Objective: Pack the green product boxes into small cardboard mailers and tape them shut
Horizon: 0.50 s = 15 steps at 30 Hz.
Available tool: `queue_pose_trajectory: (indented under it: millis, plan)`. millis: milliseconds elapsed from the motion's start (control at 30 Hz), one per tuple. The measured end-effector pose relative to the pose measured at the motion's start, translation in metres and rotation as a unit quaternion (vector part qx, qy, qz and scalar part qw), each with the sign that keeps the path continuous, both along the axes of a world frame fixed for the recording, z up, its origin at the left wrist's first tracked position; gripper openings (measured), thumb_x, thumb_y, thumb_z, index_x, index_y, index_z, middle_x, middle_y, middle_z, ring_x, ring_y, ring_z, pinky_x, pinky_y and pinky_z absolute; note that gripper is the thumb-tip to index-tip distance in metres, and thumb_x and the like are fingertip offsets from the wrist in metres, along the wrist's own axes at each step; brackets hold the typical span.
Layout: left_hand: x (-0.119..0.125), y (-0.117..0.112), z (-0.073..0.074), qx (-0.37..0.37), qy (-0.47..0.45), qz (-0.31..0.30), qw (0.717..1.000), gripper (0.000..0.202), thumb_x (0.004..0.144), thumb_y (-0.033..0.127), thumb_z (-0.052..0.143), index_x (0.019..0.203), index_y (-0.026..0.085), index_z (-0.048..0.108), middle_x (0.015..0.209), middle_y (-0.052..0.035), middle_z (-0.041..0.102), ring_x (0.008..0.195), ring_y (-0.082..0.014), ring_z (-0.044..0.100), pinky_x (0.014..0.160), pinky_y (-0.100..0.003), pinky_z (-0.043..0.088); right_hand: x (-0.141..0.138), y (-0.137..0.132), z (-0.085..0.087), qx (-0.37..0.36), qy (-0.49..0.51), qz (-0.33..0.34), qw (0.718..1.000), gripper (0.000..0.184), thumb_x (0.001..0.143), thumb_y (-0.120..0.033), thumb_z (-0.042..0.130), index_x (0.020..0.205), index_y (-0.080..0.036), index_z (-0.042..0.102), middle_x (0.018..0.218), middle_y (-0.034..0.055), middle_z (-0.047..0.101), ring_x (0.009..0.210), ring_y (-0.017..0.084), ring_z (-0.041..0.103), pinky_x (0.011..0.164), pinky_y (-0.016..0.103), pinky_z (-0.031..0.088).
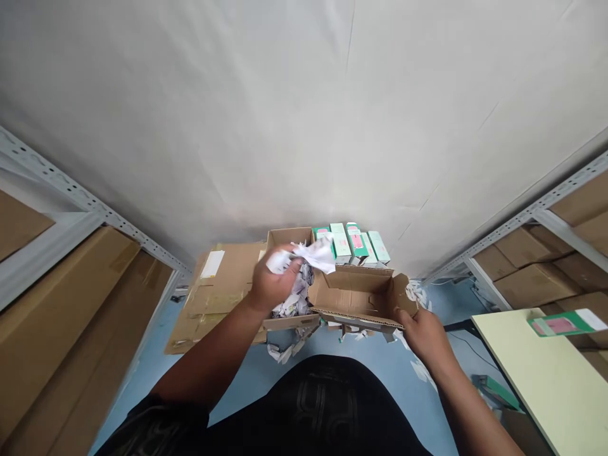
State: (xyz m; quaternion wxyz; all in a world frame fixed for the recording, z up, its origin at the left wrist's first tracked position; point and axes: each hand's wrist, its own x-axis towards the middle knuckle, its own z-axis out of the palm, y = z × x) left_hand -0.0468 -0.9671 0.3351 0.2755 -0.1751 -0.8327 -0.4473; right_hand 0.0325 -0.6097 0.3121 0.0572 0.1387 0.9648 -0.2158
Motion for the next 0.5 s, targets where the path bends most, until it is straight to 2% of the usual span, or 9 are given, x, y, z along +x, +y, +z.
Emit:
queue_pose_trajectory:
  millis: [33,100,167,267,367,433,500]
  plan:
    - [0.004,0.009,0.004,-0.059,0.021,-0.077,0.995,0.025,0.095,0.028,0.057,0.117,0.022,0.068,0.113,-0.0078,0.075,0.106,-0.023,0.07,0.096,-0.039,0.055,0.002,-0.001,0.0,0.0,0.005,0.0,1.0,0.046,0.087,-0.057,0.046,0.068,-0.021,0.066,0.07,0.0102,0.071,0.07,0.026,0.065,0.06,0.03,0.039]
    - [0.009,0.028,0.005,-0.179,0.031,-0.211,0.96,0.032,0.093,0.021,0.054,0.122,0.023,0.067,0.115,-0.0077,0.074,0.11,-0.0244,0.068,0.099,-0.042,0.054,0.006,-0.004,0.001,0.002,0.01,-0.003,1.0,0.044,0.088,-0.057,0.045,0.072,-0.021,0.066,0.073,0.0107,0.072,0.072,0.026,0.066,0.061,0.03,0.039]
    - [0.01,0.046,0.001,-0.273,-0.008,-0.279,0.92,0.043,0.093,0.016,0.053,0.134,0.024,0.062,0.123,-0.0071,0.073,0.117,-0.0253,0.065,0.102,-0.042,0.051,0.011,-0.008,0.003,0.006,0.011,-0.009,1.0,0.044,0.089,-0.056,0.045,0.073,-0.02,0.066,0.075,0.0112,0.073,0.074,0.026,0.066,0.061,0.03,0.038]
    - [0.007,0.066,-0.008,-0.338,-0.095,-0.306,0.885,0.061,0.091,0.019,0.062,0.15,0.027,0.048,0.141,-0.0079,0.064,0.128,-0.028,0.06,0.106,-0.042,0.048,0.017,-0.01,0.005,0.01,0.007,-0.021,1.0,0.043,0.089,-0.055,0.045,0.074,-0.02,0.066,0.078,0.0117,0.073,0.075,0.026,0.066,0.062,0.03,0.038]
    - [0.004,0.074,-0.012,-0.337,-0.143,-0.338,0.867,0.075,0.088,0.032,0.073,0.156,0.025,0.042,0.151,-0.0103,0.056,0.135,-0.0316,0.056,0.109,-0.042,0.046,0.023,-0.006,0.002,-0.006,0.007,-0.03,1.0,0.043,0.09,-0.054,0.047,0.075,-0.02,0.068,0.077,0.0111,0.073,0.075,0.026,0.066,0.062,0.029,0.038]
    - [0.002,0.076,-0.009,-0.324,-0.155,-0.35,0.865,0.074,0.089,0.038,0.072,0.156,0.025,0.042,0.153,-0.0103,0.055,0.138,-0.0313,0.053,0.112,-0.042,0.044,0.027,0.001,-0.001,-0.031,0.004,-0.044,0.999,0.043,0.089,-0.054,0.048,0.074,-0.019,0.069,0.073,0.0099,0.072,0.073,0.025,0.066,0.061,0.029,0.039]
    - [0.001,0.08,-0.003,-0.302,-0.155,-0.347,0.874,0.064,0.094,0.038,0.066,0.154,0.025,0.046,0.152,-0.0092,0.056,0.139,-0.0291,0.053,0.114,-0.041,0.043,0.032,0.013,-0.005,-0.068,0.01,-0.065,0.995,0.043,0.087,-0.054,0.051,0.07,-0.019,0.069,0.068,0.0085,0.07,0.069,0.024,0.065,0.06,0.029,0.039]
